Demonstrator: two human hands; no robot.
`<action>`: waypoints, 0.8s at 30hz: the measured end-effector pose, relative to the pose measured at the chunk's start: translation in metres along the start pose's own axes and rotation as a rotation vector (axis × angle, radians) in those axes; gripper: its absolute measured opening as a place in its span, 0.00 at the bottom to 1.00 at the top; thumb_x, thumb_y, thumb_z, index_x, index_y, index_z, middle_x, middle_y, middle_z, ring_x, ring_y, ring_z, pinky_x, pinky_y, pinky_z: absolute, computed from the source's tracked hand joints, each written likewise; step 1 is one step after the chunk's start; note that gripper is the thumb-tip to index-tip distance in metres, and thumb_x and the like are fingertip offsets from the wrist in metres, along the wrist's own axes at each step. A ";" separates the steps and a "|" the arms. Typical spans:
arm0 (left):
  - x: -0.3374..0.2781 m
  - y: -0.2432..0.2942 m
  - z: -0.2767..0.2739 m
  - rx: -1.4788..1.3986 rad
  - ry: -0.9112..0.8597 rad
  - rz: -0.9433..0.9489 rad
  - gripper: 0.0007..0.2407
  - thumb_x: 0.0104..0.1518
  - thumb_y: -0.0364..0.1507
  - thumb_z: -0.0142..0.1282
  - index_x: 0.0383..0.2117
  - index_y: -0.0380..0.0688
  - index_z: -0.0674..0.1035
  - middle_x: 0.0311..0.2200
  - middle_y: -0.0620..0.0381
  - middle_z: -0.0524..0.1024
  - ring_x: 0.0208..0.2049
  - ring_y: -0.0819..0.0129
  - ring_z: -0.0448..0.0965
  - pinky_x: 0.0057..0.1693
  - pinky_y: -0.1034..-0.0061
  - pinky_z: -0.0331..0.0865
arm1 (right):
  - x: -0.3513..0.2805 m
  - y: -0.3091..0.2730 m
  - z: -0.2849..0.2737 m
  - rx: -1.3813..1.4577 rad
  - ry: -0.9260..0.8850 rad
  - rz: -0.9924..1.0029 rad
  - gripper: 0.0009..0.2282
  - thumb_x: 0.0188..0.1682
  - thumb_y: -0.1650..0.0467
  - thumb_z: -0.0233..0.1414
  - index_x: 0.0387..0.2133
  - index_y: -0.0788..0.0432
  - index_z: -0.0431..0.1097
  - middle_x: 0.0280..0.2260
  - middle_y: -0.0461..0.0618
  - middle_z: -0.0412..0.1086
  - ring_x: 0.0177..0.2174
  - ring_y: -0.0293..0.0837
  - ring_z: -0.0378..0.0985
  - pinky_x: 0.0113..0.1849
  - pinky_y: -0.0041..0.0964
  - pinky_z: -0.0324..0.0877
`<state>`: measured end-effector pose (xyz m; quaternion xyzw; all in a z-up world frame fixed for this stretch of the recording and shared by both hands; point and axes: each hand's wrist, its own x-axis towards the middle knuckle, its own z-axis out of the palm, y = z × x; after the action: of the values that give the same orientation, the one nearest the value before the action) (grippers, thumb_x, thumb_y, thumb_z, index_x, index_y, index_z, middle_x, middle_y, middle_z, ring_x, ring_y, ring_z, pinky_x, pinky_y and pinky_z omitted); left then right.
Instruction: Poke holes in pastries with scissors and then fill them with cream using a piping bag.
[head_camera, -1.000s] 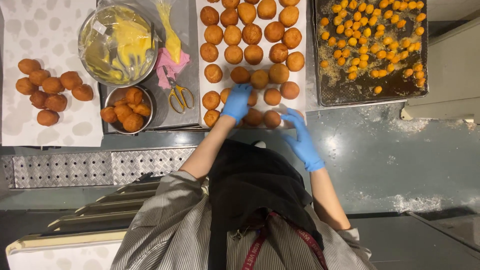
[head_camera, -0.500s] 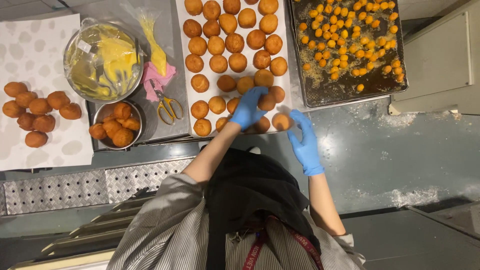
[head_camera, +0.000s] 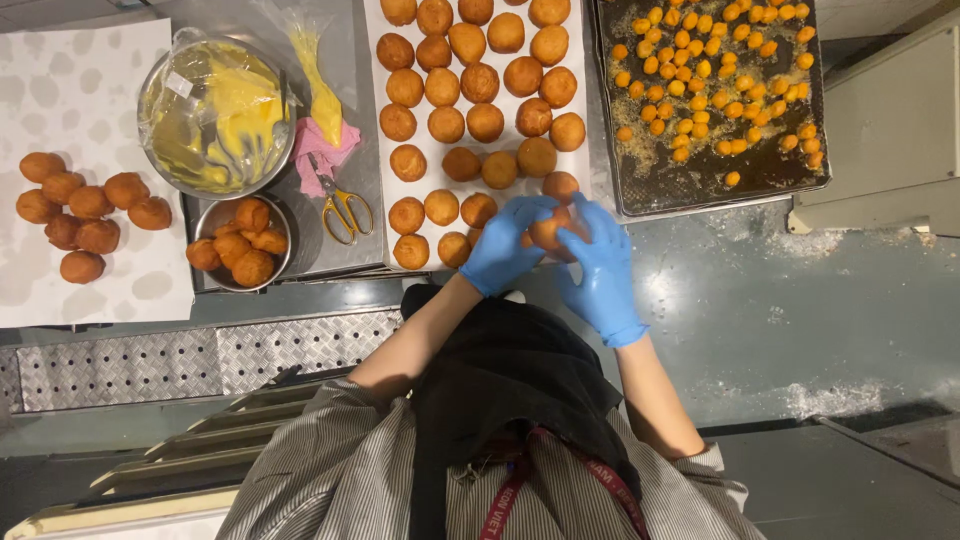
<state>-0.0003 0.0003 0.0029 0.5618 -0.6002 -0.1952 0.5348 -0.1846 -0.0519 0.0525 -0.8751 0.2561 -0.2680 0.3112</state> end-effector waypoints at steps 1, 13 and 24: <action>0.002 0.000 -0.001 -0.001 0.000 0.000 0.14 0.52 0.23 0.62 0.45 0.41 0.76 0.50 0.48 0.78 0.51 0.48 0.79 0.57 0.63 0.74 | 0.000 -0.001 0.003 -0.001 -0.001 0.001 0.22 0.40 0.74 0.57 0.51 0.55 0.69 0.67 0.62 0.56 0.64 0.64 0.60 0.62 0.54 0.59; -0.018 -0.146 0.068 0.391 -0.102 0.043 0.07 0.50 0.23 0.56 0.34 0.44 0.76 0.33 0.47 0.76 0.38 0.47 0.76 0.46 0.56 0.68 | -0.053 0.080 0.063 -0.290 -0.154 0.319 0.32 0.38 0.69 0.61 0.59 0.62 0.61 0.62 0.71 0.54 0.59 0.68 0.60 0.52 0.59 0.61; 0.045 -0.089 0.071 0.733 -0.310 -0.048 0.21 0.40 0.31 0.64 0.42 0.39 0.76 0.39 0.44 0.73 0.39 0.48 0.74 0.42 0.56 0.67 | -0.082 0.083 -0.002 0.070 0.254 0.538 0.27 0.50 0.76 0.55 0.65 0.55 0.61 0.59 0.56 0.67 0.51 0.48 0.75 0.49 0.42 0.72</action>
<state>-0.0110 -0.0913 -0.0777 0.6932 -0.6904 -0.0628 0.1973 -0.2688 -0.0583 -0.0276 -0.7241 0.5062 -0.2918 0.3665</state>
